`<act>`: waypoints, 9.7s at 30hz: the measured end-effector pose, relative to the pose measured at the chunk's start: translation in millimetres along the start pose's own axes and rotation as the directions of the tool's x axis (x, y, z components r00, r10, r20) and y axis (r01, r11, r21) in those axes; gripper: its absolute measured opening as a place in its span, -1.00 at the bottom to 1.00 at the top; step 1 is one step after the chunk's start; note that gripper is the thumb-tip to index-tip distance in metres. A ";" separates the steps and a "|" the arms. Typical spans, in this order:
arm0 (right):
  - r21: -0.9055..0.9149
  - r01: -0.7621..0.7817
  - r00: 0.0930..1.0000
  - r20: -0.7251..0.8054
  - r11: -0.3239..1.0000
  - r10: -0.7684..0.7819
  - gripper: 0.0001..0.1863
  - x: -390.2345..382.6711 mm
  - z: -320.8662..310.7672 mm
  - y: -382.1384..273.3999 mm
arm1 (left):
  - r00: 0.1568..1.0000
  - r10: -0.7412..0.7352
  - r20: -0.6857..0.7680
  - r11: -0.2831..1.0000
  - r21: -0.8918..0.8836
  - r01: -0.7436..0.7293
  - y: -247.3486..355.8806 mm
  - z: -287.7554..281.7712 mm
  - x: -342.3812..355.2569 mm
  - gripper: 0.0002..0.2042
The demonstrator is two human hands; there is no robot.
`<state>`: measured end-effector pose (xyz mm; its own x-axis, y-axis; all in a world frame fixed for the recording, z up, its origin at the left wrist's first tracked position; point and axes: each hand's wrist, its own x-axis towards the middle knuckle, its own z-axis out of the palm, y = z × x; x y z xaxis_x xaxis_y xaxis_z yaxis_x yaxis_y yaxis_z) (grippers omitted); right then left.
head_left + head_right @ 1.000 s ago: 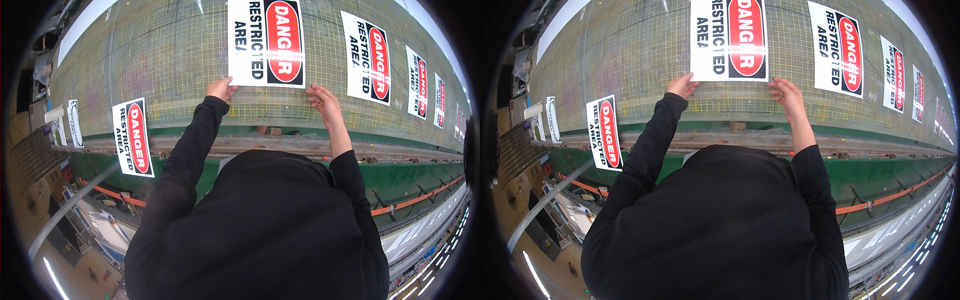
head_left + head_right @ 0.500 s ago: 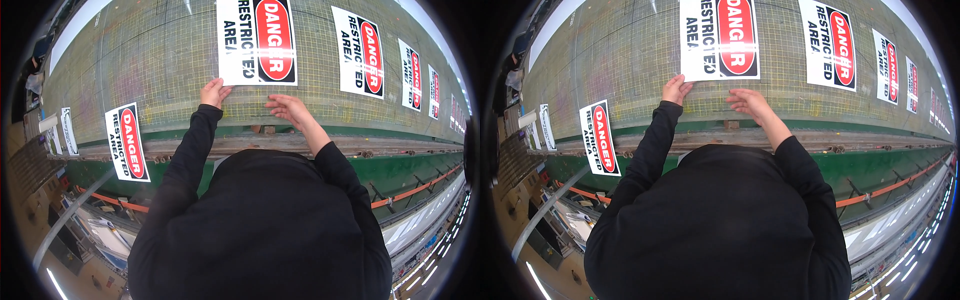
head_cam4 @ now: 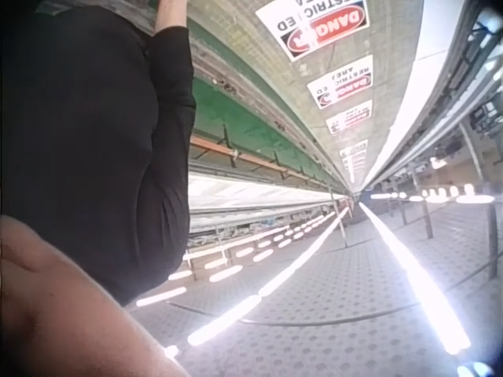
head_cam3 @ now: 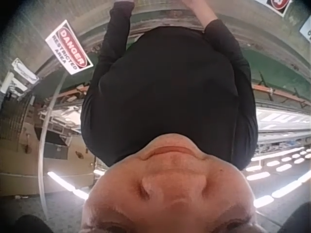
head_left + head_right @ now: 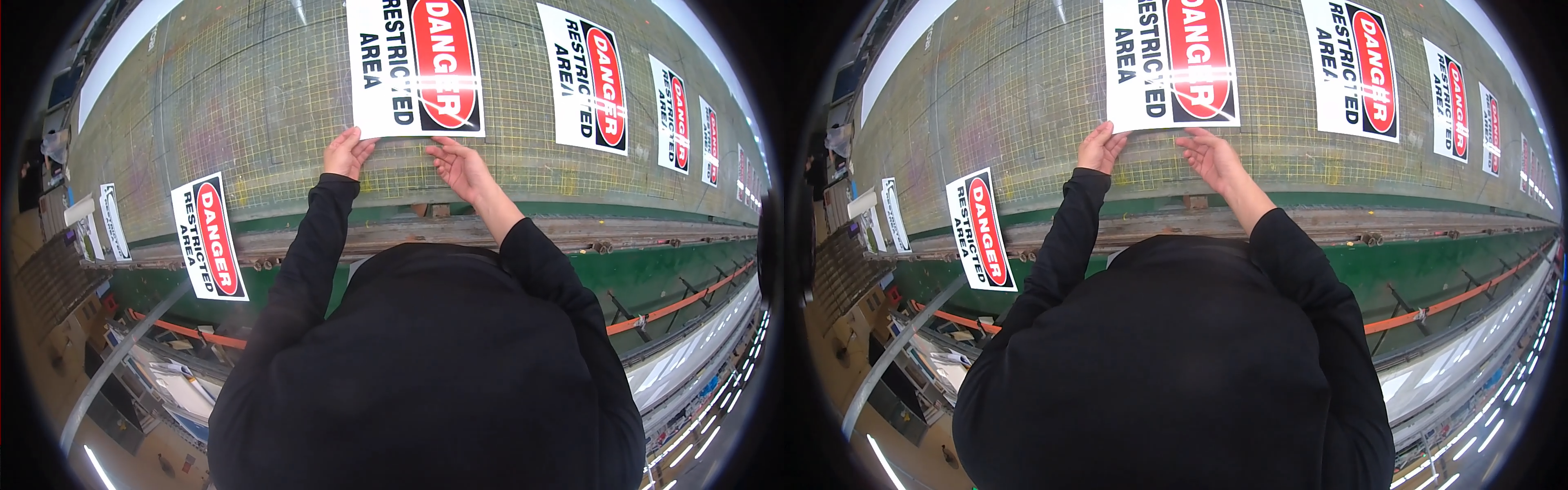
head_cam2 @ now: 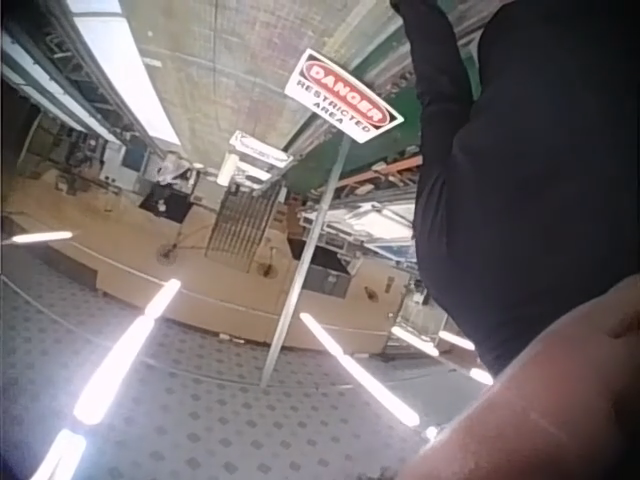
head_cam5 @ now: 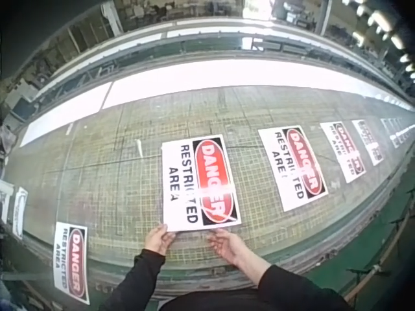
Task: Placing 'Danger Restricted Area' signs onto a large production machine bed.
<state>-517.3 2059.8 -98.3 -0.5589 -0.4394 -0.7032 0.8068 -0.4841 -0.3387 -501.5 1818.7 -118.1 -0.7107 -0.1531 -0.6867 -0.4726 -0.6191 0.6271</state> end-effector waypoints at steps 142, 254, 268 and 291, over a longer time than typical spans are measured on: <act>-0.545 0.085 0.876 -0.358 0.834 -0.324 -0.69 -139.0 -312.6 -310.8 | 0.963 -0.243 -0.113 0.925 0.271 0.266 -178.8 359.3 -36.1 -0.25; -0.665 0.066 0.908 -0.270 0.744 -0.321 -0.73 -160.7 -309.6 -301.5 | 0.971 0.074 -0.226 0.764 0.639 0.090 -203.9 329.4 -3.2 -0.78; -0.541 -0.181 0.981 -0.034 0.822 0.194 -0.70 -131.0 -237.5 -240.2 | 0.953 0.123 -0.277 0.760 0.643 0.089 -209.3 326.7 2.6 -0.78; -0.051 -0.147 0.986 0.070 0.988 0.151 -0.58 -86.6 -201.2 -181.8 | 0.946 0.007 -0.325 0.828 0.532 0.176 -195.1 346.6 -13.9 -0.74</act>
<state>-577.1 2338.1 -101.6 -0.4430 -0.5594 -0.7006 0.8890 -0.3752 -0.2625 -580.0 2208.6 -103.4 -0.5064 -0.3992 -0.7643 -0.7940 -0.1299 0.5939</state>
